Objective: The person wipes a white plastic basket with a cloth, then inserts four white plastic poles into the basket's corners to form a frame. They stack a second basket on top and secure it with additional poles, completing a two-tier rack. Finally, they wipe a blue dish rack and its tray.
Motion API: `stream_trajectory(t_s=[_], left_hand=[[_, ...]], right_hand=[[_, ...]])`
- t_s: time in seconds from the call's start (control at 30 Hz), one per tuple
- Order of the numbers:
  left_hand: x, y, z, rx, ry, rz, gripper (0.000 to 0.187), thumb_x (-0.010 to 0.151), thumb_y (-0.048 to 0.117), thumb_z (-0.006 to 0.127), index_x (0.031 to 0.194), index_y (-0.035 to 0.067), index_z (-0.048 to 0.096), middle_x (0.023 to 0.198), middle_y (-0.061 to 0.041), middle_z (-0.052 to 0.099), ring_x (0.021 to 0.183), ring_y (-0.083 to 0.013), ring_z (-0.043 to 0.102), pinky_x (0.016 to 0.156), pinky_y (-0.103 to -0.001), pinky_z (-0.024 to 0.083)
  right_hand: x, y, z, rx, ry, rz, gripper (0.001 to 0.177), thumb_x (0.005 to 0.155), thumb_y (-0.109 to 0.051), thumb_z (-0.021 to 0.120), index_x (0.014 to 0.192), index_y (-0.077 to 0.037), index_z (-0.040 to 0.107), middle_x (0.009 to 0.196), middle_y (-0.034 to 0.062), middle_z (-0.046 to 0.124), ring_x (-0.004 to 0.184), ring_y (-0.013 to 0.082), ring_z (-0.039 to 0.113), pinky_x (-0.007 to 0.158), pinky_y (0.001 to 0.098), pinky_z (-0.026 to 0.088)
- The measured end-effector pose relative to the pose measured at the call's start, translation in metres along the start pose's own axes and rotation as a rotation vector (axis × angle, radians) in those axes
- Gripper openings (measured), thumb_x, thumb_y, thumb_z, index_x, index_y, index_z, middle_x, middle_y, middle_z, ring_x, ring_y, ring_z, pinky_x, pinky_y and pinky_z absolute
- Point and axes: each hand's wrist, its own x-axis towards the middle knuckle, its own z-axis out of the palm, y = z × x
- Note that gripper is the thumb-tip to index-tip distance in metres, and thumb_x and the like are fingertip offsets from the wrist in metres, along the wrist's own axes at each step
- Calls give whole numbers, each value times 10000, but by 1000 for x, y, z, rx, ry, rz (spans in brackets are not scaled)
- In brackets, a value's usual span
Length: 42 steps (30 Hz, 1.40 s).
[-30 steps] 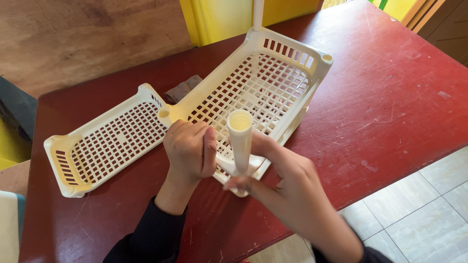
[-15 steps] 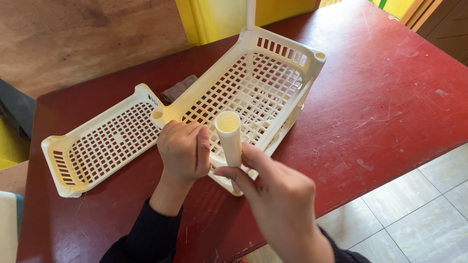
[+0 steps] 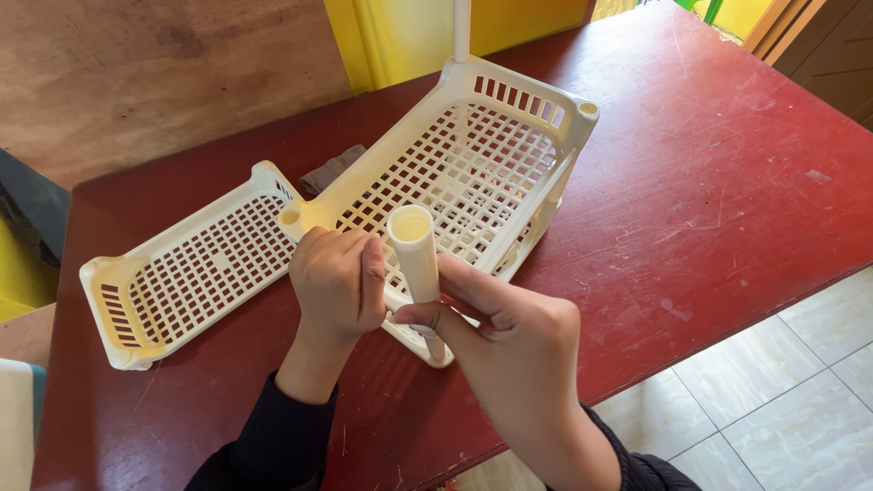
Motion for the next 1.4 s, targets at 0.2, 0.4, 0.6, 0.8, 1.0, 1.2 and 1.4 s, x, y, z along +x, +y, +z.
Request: stream_trajectory(t_s=[0.2, 0.4, 0.6, 0.8, 1.0, 1.2, 1.4], left_hand=[[-9, 0, 3, -110, 43, -61, 289, 1047, 103, 449, 793, 83, 585, 762, -51, 557, 732, -241, 503, 815, -409, 374], [-72, -4, 20, -7, 391, 68, 243, 1044, 183, 604, 1186, 47, 462, 1170, -173, 437, 1099, -325, 441, 1058, -426, 372], [-96, -19, 55, -146, -237, -146, 270, 846, 191, 712, 1089, 79, 673, 1085, -126, 680, 1059, -355, 617, 943, -481, 457], [-83, -17, 66, -228, -472, -439, 310, 856, 320, 711, 1094, 124, 735, 1120, -67, 746, 1063, -273, 690, 888, -432, 530], [-64, -9, 62, -212, -455, -370, 367, 867, 335, 694, 1147, 100, 728, 1165, -88, 739, 1085, -288, 678, 896, -431, 523], [-59, -27, 33, -369, -488, -387, 281, 950, 216, 597, 1128, 32, 713, 1153, -152, 741, 1085, -349, 670, 916, -444, 511], [-38, -50, -21, -240, -796, -638, 227, 893, 148, 619, 1048, 18, 720, 1011, -193, 744, 960, -340, 718, 816, -408, 537]], right_hand=[[-4, 50, -15, 62, -15, -118, 405, 872, -179, 804, 1236, -33, 705, 1029, 78, 782, 872, 104, 742, 698, 262, 590], [-15, 157, 3, 11, 431, -244, 174, 1103, -91, 562, 1190, 47, 624, 1136, 138, 692, 954, 196, 733, 846, 324, 634], [25, 218, 29, -371, -23, -369, 282, 816, -109, 740, 1096, -70, 738, 1139, 113, 745, 1126, 315, 668, 1024, 442, 493], [18, 233, 34, -438, -90, -381, 347, 861, -194, 715, 1180, -63, 757, 1213, 95, 745, 1214, 309, 652, 1075, 462, 440], [18, 242, 32, -406, -82, -409, 290, 861, -164, 716, 1128, -63, 767, 1210, 105, 748, 1231, 317, 657, 1096, 456, 451], [17, 242, 31, -392, -56, -413, 318, 834, -155, 741, 1127, -33, 747, 1267, 159, 714, 1234, 353, 647, 1086, 464, 472], [18, 239, 32, -437, -40, -425, 340, 806, -134, 747, 1127, -24, 749, 1234, 163, 726, 1223, 375, 650, 1073, 480, 471]])
